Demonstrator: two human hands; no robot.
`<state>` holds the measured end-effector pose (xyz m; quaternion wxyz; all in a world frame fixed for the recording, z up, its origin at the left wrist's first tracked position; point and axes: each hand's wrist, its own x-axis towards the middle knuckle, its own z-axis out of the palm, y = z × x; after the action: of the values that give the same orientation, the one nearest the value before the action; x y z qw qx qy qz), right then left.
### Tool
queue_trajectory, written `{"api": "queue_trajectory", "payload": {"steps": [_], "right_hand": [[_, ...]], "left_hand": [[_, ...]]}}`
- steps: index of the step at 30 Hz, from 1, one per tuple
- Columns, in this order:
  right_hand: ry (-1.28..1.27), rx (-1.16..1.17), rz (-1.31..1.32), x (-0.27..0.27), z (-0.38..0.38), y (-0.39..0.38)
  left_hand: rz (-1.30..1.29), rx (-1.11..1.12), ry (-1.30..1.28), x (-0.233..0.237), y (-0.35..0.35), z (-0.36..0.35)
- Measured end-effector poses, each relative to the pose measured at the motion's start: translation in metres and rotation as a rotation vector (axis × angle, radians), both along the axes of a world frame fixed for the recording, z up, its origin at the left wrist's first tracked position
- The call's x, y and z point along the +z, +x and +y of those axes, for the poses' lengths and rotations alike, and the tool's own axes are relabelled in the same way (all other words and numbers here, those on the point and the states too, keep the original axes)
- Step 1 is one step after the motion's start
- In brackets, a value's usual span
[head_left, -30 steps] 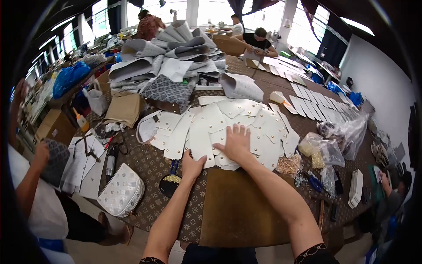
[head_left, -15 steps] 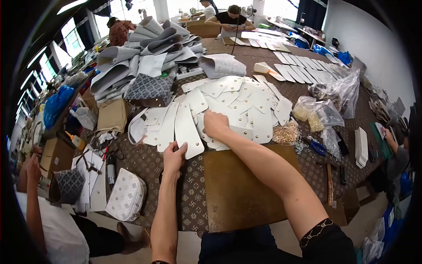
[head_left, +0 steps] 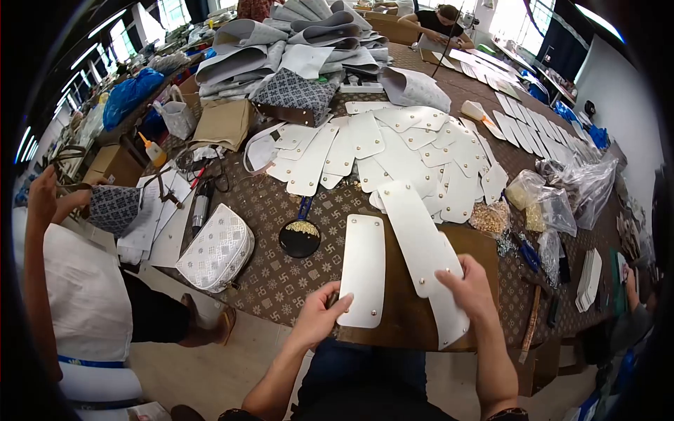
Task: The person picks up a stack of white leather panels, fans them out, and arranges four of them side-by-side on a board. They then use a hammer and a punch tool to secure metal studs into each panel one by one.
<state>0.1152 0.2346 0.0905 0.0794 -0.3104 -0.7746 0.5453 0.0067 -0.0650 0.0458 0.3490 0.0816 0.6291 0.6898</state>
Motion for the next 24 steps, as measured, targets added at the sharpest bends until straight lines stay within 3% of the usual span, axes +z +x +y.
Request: {"api": "queue_trajectory", "payload": {"steps": [2, 6, 9, 11, 12, 15, 17, 19, 24], "right_hand": [[-0.068, -0.056, 0.007, -0.012, -0.019, 0.040], [-0.178, -0.085, -0.016, -0.037, -0.032, 0.084], [-0.182, -0.097, -0.056, -0.040, -0.048, 0.093], [-0.189, -0.123, 0.010, -0.041, -0.061, 0.096], [-0.208, -0.130, 0.075, -0.042, -0.066, 0.097], [-0.155, 0.002, 0.073, -0.049, -0.073, 0.100], [-0.068, 0.101, 0.103, -0.049, -0.070, 0.100], [-0.293, 0.138, 0.144, -0.046, -0.059, 0.106], [-0.273, 0.008, -0.012, -0.018, -0.028, 0.125]], "left_hand": [[0.122, -0.095, -0.125, -0.025, 0.015, -0.006], [0.178, -0.056, -0.087, -0.025, 0.034, -0.003], [0.303, -0.055, -0.122, -0.019, 0.034, 0.007], [0.427, -0.087, -0.362, -0.007, 0.037, 0.009], [0.430, -0.095, -0.355, -0.009, 0.037, 0.012], [0.527, -0.121, -0.399, -0.012, 0.034, 0.017], [0.596, -0.169, -0.481, -0.008, 0.031, 0.021], [0.608, -0.200, -0.495, -0.004, 0.028, 0.020], [0.635, -0.245, -0.520, -0.004, 0.025, 0.021]]}}
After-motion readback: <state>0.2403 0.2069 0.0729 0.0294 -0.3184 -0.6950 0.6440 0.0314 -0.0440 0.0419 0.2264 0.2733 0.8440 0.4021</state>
